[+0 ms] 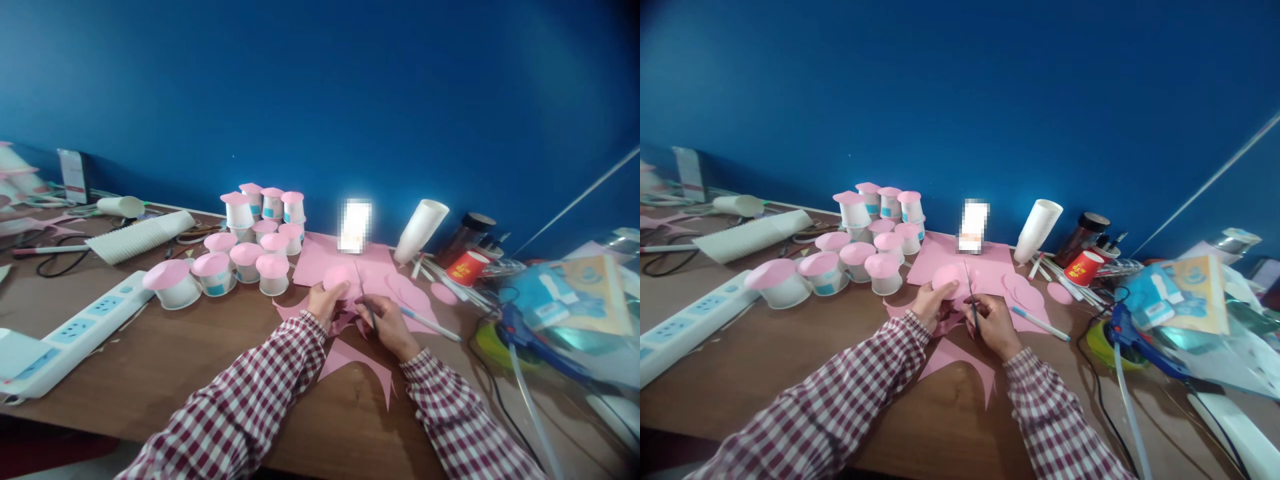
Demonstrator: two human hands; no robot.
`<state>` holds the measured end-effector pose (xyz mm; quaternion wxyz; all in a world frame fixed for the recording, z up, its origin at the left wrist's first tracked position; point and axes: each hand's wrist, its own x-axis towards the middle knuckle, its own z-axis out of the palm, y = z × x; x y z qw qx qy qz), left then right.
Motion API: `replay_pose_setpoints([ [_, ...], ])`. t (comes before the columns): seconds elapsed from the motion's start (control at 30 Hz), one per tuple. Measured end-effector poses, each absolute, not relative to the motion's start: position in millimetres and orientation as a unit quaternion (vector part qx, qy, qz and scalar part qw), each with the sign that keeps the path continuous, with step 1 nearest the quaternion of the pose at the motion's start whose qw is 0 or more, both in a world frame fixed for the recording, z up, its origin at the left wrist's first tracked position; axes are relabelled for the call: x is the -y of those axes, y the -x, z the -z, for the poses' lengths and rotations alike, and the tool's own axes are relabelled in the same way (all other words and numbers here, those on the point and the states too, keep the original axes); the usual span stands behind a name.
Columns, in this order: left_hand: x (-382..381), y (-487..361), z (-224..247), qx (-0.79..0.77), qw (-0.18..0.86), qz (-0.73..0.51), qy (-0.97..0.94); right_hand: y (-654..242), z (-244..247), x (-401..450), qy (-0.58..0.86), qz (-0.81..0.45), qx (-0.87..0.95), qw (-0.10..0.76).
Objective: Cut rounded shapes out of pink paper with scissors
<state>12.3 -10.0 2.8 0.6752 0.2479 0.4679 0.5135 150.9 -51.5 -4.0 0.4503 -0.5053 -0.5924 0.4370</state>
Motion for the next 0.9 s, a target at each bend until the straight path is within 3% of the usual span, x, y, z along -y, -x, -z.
replay_pose_setpoints([
  [0.9, 10.0, -12.2, -4.1, -0.464, 0.684, -0.514, -0.232, -148.7, -2.5, 53.6, 0.505, -0.415, 0.610, 0.448],
])
